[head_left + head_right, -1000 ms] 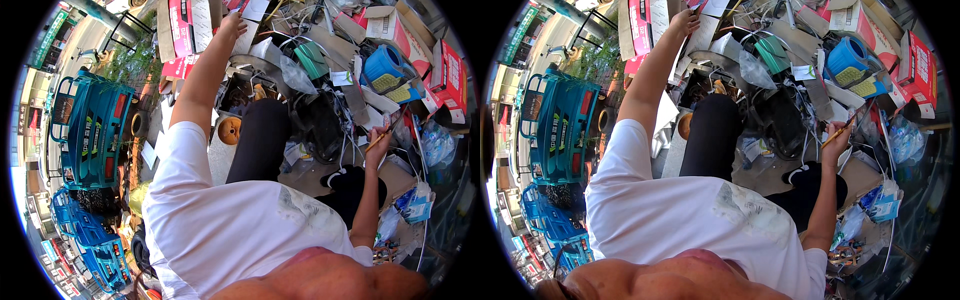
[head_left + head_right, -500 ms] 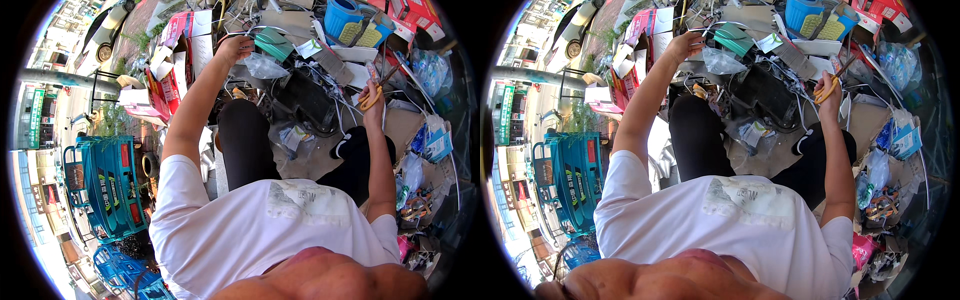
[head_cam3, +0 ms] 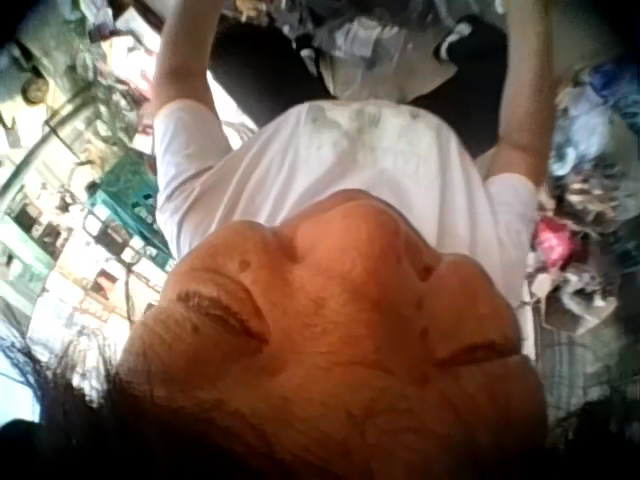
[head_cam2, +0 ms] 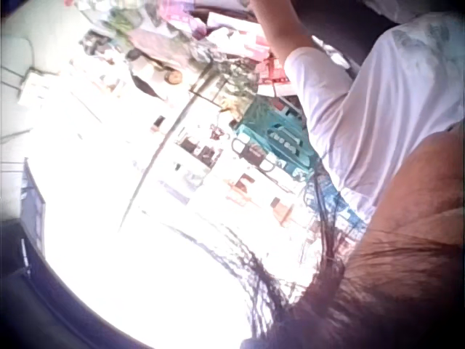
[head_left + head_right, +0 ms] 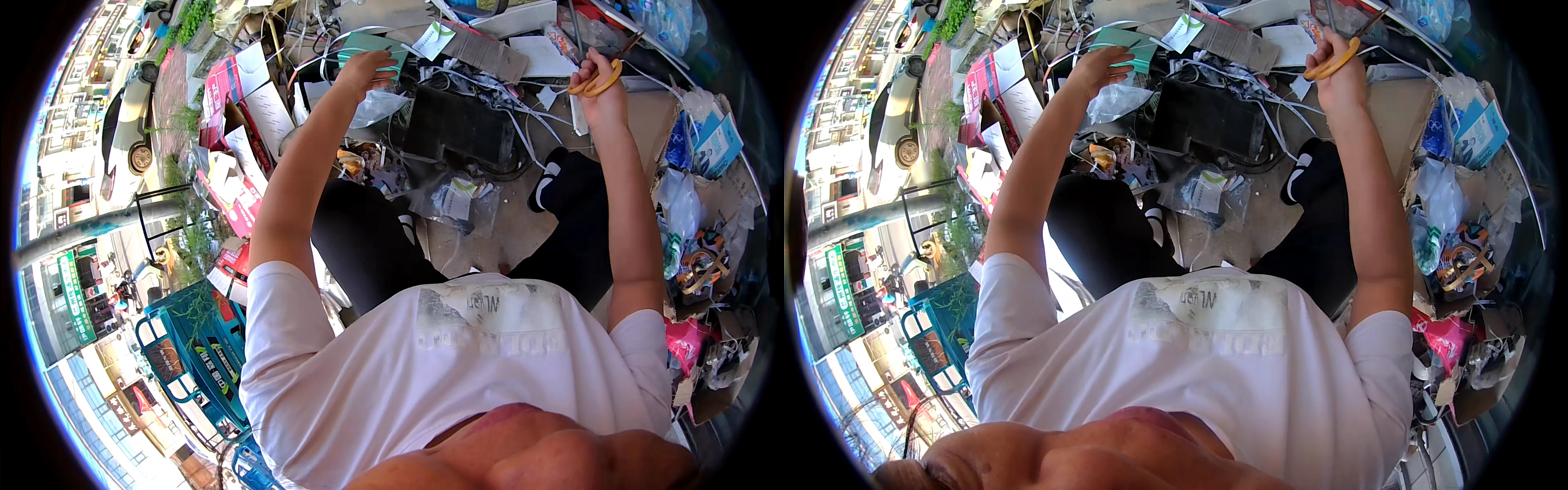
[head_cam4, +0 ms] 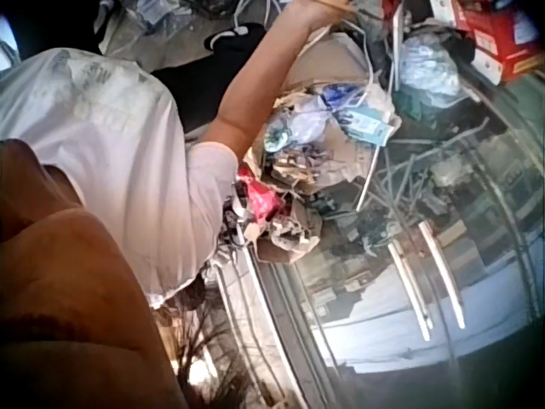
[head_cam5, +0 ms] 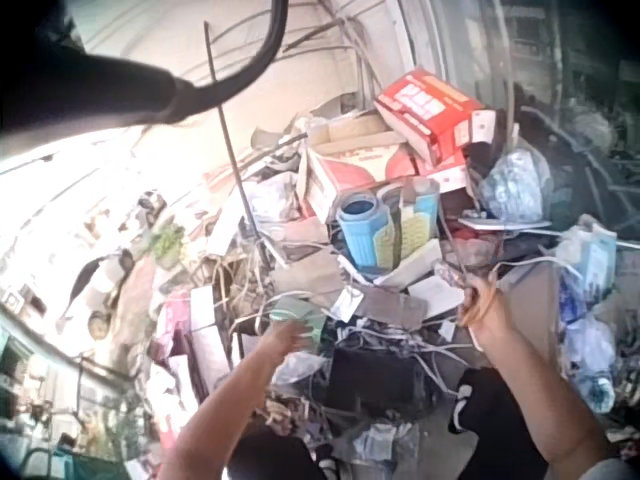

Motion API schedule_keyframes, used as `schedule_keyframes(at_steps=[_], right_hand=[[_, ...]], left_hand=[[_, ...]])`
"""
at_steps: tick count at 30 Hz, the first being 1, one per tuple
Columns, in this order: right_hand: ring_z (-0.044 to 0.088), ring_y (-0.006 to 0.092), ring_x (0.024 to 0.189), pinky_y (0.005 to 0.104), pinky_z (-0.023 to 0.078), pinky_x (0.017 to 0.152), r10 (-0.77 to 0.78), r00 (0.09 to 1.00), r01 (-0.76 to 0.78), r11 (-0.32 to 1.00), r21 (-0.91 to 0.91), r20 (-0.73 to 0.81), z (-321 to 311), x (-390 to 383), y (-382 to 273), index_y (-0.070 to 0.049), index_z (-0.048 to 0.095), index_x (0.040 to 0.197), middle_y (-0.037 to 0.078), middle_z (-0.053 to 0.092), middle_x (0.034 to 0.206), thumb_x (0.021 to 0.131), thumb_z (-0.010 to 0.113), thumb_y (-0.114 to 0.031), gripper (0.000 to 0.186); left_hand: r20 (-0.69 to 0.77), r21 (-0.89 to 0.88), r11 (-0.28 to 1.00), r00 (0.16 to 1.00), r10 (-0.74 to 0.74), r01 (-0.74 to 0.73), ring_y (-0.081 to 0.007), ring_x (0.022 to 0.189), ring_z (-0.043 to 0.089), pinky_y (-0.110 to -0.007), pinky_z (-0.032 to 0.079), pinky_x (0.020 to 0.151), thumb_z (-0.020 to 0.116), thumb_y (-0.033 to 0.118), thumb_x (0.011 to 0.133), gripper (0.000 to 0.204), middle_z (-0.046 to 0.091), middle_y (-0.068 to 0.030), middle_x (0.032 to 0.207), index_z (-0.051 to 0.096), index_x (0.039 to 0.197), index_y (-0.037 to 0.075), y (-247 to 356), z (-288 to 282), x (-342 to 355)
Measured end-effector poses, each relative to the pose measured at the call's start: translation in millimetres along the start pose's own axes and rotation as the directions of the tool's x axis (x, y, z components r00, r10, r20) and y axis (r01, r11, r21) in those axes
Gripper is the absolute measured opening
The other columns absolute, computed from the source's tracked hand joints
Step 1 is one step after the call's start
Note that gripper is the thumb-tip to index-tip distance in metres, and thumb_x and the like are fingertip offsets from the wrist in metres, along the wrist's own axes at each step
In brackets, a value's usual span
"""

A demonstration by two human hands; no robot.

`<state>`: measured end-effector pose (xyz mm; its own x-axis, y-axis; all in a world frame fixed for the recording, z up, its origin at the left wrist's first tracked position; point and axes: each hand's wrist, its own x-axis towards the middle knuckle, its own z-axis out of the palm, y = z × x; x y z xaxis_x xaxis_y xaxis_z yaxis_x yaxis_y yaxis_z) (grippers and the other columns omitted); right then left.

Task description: The person cuts and tears cardboard boxes using shears and by hand while sorting through various discarded materials.

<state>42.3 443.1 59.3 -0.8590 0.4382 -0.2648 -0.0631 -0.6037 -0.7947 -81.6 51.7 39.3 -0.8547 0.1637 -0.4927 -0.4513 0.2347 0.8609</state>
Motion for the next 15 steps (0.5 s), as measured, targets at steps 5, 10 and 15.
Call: schedule_keyframes(at_steps=[5,10,15], right_hand=[[0.053,0.0112,0.069,0.0325,0.050,0.072,0.108,0.982,-0.134,0.977,0.167,0.155,-2.1,-4.5,-20.2,-0.005,0.058,0.085,0.003,0.054,0.075,0.090,0.066,-0.013,0.013],[0.052,0.0096,0.070,0.0283,0.048,0.071,0.259,0.939,-0.311,0.920,0.238,0.226,-7.8,-23.6,-35.8,0.000,0.056,0.099,0.001,0.052,0.078,0.093,0.064,-0.013,0.016],[0.049,0.0074,0.070,0.0260,0.046,0.069,0.368,0.911,-0.405,0.884,0.233,0.186,-8.3,-34.8,-50.3,0.000,0.055,0.106,-0.001,0.050,0.081,0.096,0.060,-0.017,0.020]], left_hand=[[0.021,0.129,0.984,0.992,-0.126,0.122,-0.0235,0.100,0.067,-0.032,0.055,0.081,0.055,0.029,0.097,0.039,0.065,-0.0103,0.124,0.056,0.128,0.006,-33.3,24.5,59.5],[0.261,0.594,0.789,0.965,-0.001,-0.159,-0.0205,0.094,0.067,-0.034,0.054,0.075,0.059,0.029,0.092,0.034,0.068,-0.0083,0.117,0.063,0.120,0.008,-89.6,42.6,158.2],[0.234,0.828,0.470,0.950,0.206,-0.306,-0.0321,0.103,0.064,-0.042,0.051,0.089,0.058,0.026,0.086,0.036,0.067,-0.0152,0.112,0.065,0.116,0.007,-132.0,87.8,227.2]])
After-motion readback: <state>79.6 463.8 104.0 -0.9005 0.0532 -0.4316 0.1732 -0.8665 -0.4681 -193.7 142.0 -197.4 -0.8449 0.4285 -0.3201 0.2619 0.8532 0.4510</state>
